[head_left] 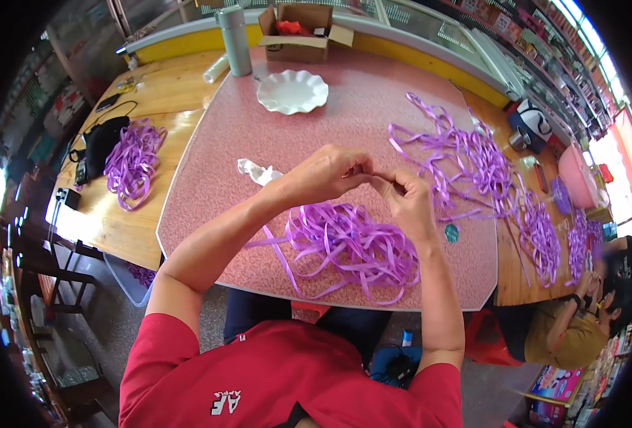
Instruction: Tying knots in purple plastic ribbons at a table.
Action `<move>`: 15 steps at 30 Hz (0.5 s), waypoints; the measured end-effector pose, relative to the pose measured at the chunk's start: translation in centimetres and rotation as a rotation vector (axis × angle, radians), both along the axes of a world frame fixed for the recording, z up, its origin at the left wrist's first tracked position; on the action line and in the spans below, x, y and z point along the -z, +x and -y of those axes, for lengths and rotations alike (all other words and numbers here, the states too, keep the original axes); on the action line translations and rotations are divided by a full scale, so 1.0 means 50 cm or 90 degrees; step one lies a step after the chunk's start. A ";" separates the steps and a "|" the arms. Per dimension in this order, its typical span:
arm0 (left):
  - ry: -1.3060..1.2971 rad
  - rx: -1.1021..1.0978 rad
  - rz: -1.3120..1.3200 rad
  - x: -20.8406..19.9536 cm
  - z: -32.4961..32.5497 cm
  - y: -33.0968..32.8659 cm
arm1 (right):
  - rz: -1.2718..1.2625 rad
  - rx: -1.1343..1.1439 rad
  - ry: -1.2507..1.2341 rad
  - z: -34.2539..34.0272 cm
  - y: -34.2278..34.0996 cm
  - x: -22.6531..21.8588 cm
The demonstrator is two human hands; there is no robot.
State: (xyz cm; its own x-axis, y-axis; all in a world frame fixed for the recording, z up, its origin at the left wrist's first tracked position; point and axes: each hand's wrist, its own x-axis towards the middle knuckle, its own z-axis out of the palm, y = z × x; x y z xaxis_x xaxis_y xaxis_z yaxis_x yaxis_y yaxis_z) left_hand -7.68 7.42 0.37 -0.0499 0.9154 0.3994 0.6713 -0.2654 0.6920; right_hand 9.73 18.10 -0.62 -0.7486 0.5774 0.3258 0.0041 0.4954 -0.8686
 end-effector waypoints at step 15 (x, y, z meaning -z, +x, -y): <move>-0.139 -0.436 -0.441 0.190 -0.112 -0.356 | 0.024 0.087 0.137 -0.067 -0.031 0.087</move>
State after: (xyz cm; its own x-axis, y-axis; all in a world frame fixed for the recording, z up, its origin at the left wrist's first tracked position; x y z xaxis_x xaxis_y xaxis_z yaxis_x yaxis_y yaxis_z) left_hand -25.46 13.03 -9.12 -0.4145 0.8329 0.3668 0.9057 0.4168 0.0772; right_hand 8.16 21.43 -4.97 -0.6825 0.5944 0.4254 0.1145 0.6617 -0.7409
